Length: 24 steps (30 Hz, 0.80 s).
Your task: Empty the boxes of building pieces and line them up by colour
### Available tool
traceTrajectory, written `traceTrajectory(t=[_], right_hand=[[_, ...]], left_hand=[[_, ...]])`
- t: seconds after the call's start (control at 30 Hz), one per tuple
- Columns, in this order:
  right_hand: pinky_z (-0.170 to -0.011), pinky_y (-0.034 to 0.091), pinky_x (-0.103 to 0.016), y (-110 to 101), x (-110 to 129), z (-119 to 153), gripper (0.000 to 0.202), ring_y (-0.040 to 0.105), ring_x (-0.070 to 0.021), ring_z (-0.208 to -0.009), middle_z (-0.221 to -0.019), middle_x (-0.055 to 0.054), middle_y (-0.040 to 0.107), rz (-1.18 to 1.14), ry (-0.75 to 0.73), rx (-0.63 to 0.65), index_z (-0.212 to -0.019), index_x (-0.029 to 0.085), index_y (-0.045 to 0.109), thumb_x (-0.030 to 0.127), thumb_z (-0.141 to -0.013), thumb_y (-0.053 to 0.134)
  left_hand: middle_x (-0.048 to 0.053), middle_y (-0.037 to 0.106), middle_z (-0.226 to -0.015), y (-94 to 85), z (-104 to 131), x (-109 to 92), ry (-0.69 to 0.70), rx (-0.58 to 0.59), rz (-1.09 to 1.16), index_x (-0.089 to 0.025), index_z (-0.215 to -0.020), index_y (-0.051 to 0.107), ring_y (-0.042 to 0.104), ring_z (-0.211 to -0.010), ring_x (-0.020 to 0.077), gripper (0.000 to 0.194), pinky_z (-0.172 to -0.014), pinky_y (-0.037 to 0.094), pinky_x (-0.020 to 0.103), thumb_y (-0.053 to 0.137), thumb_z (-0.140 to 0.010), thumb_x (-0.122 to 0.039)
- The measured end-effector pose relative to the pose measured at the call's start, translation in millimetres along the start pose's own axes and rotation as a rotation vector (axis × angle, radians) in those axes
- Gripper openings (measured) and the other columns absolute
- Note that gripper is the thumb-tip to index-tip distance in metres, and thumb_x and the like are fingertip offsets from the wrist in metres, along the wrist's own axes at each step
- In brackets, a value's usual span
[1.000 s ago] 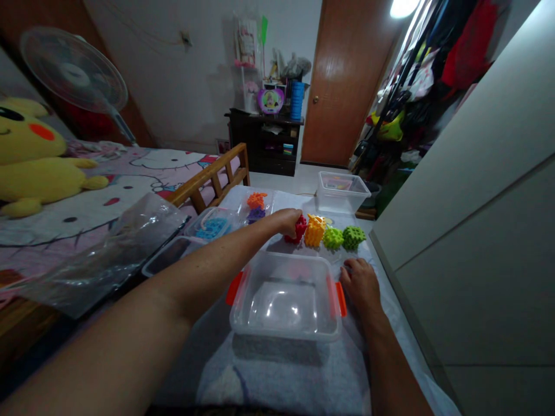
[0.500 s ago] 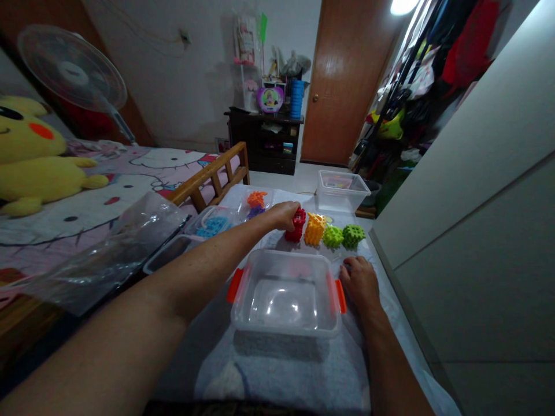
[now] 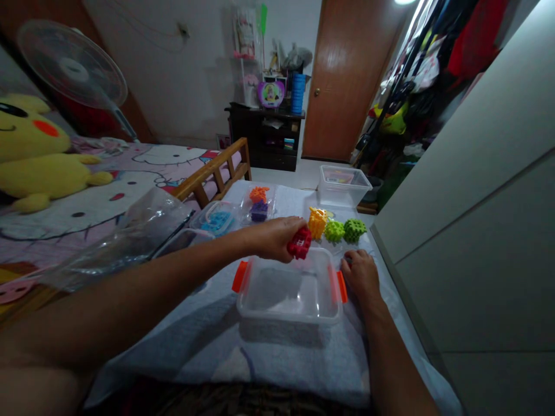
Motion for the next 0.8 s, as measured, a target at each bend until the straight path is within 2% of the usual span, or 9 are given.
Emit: traceTrajectory(t=[0.1, 0.17, 0.3, 0.43, 0.6, 0.8], right_hand=[[-0.085, 0.039, -0.033, 1.3, -1.0, -0.4, 0.021, 0.056, -0.0230, -0.092, -0.100, -0.012, 0.066, -0.001, 0.006, 0.001, -0.099, 0.013, 0.073, 0.023, -0.091, 0.057], [-0.084, 0.039, -0.033, 1.8, -1.4, -0.8, 0.021, 0.056, -0.0234, -0.091, -0.100, -0.013, 0.066, 0.000, 0.011, 0.002, -0.100, 0.013, 0.073, 0.023, -0.090, 0.057], [-0.084, 0.039, -0.034, 2.0, -1.3, -1.6, 0.022, 0.056, -0.0241, -0.092, -0.101, -0.013, 0.066, 0.001, 0.015, 0.008, -0.100, 0.014, 0.073, 0.023, -0.090, 0.057], [-0.083, 0.039, -0.034, 0.5, -0.4, -1.1, 0.021, 0.056, -0.0236, -0.091, -0.099, -0.013, 0.066, 0.001, 0.009, -0.003, -0.099, 0.015, 0.073, 0.023, -0.090, 0.056], [-0.083, 0.039, -0.034, 0.7, -0.3, 0.6, 0.022, 0.055, -0.0239, -0.092, -0.101, -0.013, 0.065, -0.008, 0.009, -0.002, -0.100, 0.014, 0.073, 0.023, -0.090, 0.056], [-0.085, 0.039, -0.034, -0.8, 1.0, 0.8, 0.022, 0.055, -0.0246, -0.094, -0.102, -0.014, 0.065, -0.002, 0.009, 0.007, -0.101, 0.014, 0.073, 0.024, -0.091, 0.056]], left_hand=[[0.006, 0.064, -0.116, 18.1, 19.6, -19.5, 0.029, 0.088, 0.058, -0.022, -0.115, 0.053, 0.061, -0.100, 0.0206, 0.053, -0.082, 0.047, 0.028, 0.071, -0.065, -0.017], [0.007, 0.064, -0.115, 31.7, 24.7, -28.5, 0.045, 0.134, 0.072, -0.022, -0.112, 0.054, 0.061, -0.099, 0.0206, 0.050, -0.082, 0.047, 0.029, 0.071, -0.066, -0.017], [0.008, 0.066, -0.111, 61.3, 17.6, -36.4, 0.068, 0.220, 0.031, -0.021, -0.106, 0.055, 0.062, -0.095, 0.0221, 0.045, -0.080, 0.049, 0.031, 0.072, -0.064, -0.018], [0.011, 0.067, -0.110, 83.5, 1.4, -35.1, 0.028, 0.273, -0.048, -0.019, -0.106, 0.056, 0.064, -0.095, 0.0247, 0.043, -0.077, 0.050, 0.032, 0.073, -0.066, -0.025], [0.014, 0.069, -0.108, 102.8, -15.4, -34.4, -0.020, 0.239, -0.076, -0.017, -0.106, 0.057, 0.066, -0.097, 0.0280, 0.040, -0.080, 0.053, 0.033, 0.071, -0.073, -0.034], [0.018, 0.067, -0.110, 124.9, -23.1, -31.8, -0.031, 0.157, -0.076, -0.013, -0.113, 0.056, 0.067, -0.101, 0.0296, 0.042, -0.087, 0.054, 0.036, 0.067, -0.077, -0.034]])
Point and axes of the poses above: each hand's wrist, its own z-axis away from the middle knuckle, its own y-axis out of the palm, x = y × z, the point moved 8 cm from there along -z, towards the middle knuckle
